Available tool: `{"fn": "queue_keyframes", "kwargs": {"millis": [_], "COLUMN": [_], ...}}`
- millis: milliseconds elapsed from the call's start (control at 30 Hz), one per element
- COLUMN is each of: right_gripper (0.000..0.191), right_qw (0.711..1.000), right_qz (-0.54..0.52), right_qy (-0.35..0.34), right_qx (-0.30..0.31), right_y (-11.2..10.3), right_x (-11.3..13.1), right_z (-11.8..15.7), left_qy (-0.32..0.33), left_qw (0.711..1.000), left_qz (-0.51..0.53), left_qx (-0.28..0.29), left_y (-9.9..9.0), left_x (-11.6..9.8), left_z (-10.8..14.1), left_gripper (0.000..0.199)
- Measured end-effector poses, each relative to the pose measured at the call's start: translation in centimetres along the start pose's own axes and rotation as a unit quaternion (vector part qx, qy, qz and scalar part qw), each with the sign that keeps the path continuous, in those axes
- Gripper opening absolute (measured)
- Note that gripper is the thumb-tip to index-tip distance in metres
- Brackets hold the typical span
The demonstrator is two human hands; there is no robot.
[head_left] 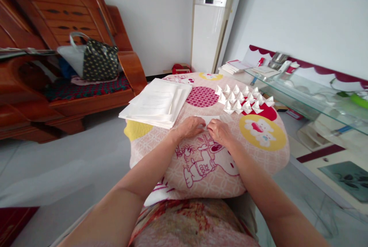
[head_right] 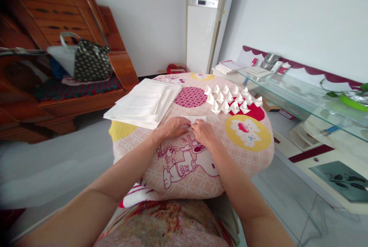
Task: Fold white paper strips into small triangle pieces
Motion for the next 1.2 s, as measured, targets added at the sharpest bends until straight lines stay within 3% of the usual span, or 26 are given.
{"fn": "queue_keyframes", "kwargs": {"millis": [233,600,800,933,1000,1067,1200], "right_gripper": [0.020,0.023,0.024,0.022,0.021,0.017,0.020], "right_qw": [1.000,0.993,0.983,0.965,0.961,0.968,0.988], "right_qz": [-0.013,-0.049,-0.080,-0.083,-0.097,-0.111,-0.095], "right_qy": [0.000,0.024,0.075,0.152,0.137,0.076,0.018], "right_qx": [-0.016,-0.104,-0.147,-0.198,-0.221,-0.212,-0.123], "right_y": [0.3,-0.5,-2.4,-4.1,-4.6,-4.5,-2.6], "right_x": [-0.4,-1.4,-5.1,-8.0,-7.4,-5.1,-1.2], "right_z": [0.0,-0.2,0.2,1.1,1.2,0.9,-0.2], "left_qy": [0.021,-0.044,-0.070,-0.069,-0.069,-0.064,-0.041], "left_qw": [0.999,0.997,0.992,0.991,0.992,0.993,0.995], "left_qz": [-0.036,-0.042,-0.048,-0.038,-0.038,-0.039,-0.038], "left_qx": [0.010,-0.041,-0.092,-0.107,-0.102,-0.096,-0.085], "left_y": [-0.3,-1.0,-2.1,-2.5,-2.4,-2.1,-1.7], "left_x": [-1.4,-1.3,0.2,0.4,0.1,-0.4,-1.4], "left_z": [-0.1,-0.4,0.2,0.4,0.3,0.0,-0.3], "left_gripper": [0.023,0.023,0.018,0.018,0.018,0.017,0.016]}}
Point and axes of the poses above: each hand's wrist, its own z-axis away from the middle knuckle, its own y-axis out of the palm, x = y × z, the point moved 9 cm from there along -z, towards the middle knuckle, and after that the axes turned 6 degrees about y, right-handed, at the moved point
